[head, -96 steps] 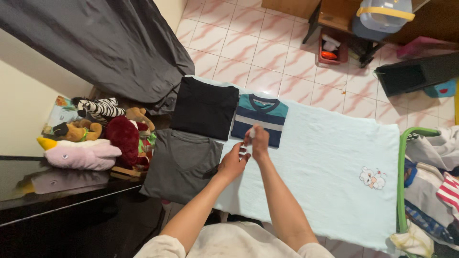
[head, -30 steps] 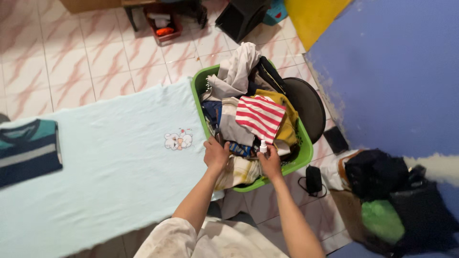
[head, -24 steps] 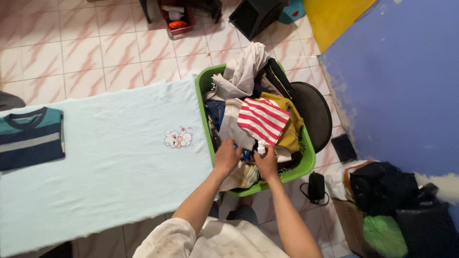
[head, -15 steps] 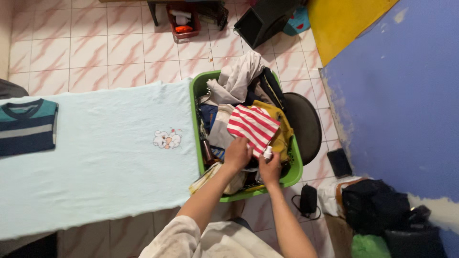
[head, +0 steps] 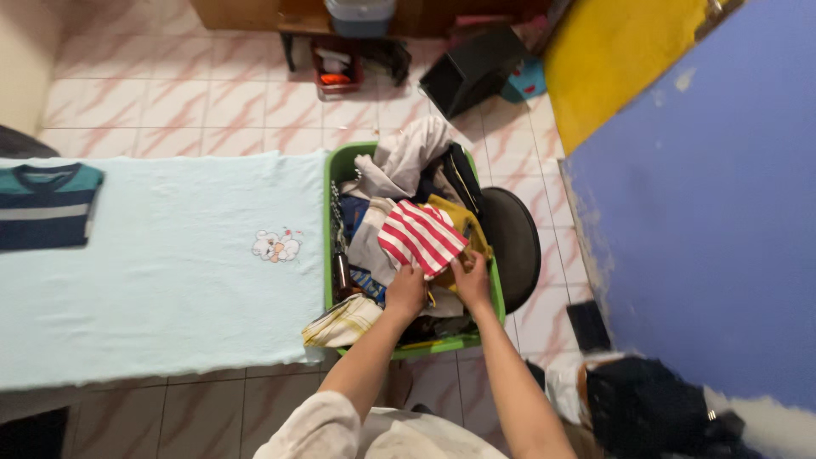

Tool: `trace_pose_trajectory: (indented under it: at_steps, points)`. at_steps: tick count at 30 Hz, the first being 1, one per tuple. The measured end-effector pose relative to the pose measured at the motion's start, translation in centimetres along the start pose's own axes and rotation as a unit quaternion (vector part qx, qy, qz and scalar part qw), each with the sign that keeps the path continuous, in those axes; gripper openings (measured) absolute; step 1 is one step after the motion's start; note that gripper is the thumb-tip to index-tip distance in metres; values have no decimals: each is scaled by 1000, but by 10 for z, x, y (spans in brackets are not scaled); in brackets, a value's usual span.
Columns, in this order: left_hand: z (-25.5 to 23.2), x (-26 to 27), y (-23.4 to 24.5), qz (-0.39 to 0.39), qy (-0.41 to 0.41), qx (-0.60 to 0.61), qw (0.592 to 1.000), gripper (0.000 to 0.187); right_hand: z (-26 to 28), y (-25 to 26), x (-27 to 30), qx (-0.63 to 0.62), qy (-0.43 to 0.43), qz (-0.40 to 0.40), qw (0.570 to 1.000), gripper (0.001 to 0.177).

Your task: The person picks up several garments from a laundry basket and folds them one by one on a flat surface, including a red-and-white striped shirt and a brown-and-tan striped shirt.

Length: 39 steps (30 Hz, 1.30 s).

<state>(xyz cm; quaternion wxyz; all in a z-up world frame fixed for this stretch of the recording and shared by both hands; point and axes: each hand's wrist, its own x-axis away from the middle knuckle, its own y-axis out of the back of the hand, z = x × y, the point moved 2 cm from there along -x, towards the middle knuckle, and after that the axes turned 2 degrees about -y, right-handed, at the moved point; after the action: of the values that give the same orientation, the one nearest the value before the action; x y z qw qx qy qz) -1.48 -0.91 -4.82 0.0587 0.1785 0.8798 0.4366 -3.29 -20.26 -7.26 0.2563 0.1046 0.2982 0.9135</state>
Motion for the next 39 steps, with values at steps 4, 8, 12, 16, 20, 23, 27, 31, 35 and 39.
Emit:
trace_pose_trajectory:
  at_steps: [4,8,12,16,20,23,27,31,35,39]
  points:
    - [9,14,17,5,5,21,1000,19,19,-12,-28,-199,-163,81,963,66]
    - [8,27,39,-16,3,27,1000,23,68,-9,-15,-11,136,-2,991,24]
    - [-8,27,76,-161,-67,158,972,48,135,-11,36,-205,82,130,967,20]
    - [4,33,99,-177,36,263,948,33,183,-23,58,-206,199,233,929,22]
    - [46,41,97,-121,80,284,948,33,185,-44,59,-224,149,325,907,15]
    - [62,51,103,-105,71,462,878,29,182,-64,56,-251,126,372,885,12]
    - [59,78,139,-142,144,528,825,33,183,-85,59,-278,108,447,843,8]
    - [75,85,171,-270,183,517,792,41,182,-95,48,-381,67,398,832,9]
    - [128,116,247,-446,232,544,672,39,172,-65,-4,-450,9,240,860,10]
    - [143,147,303,-486,233,545,642,41,179,-53,0,-461,-43,249,851,18]
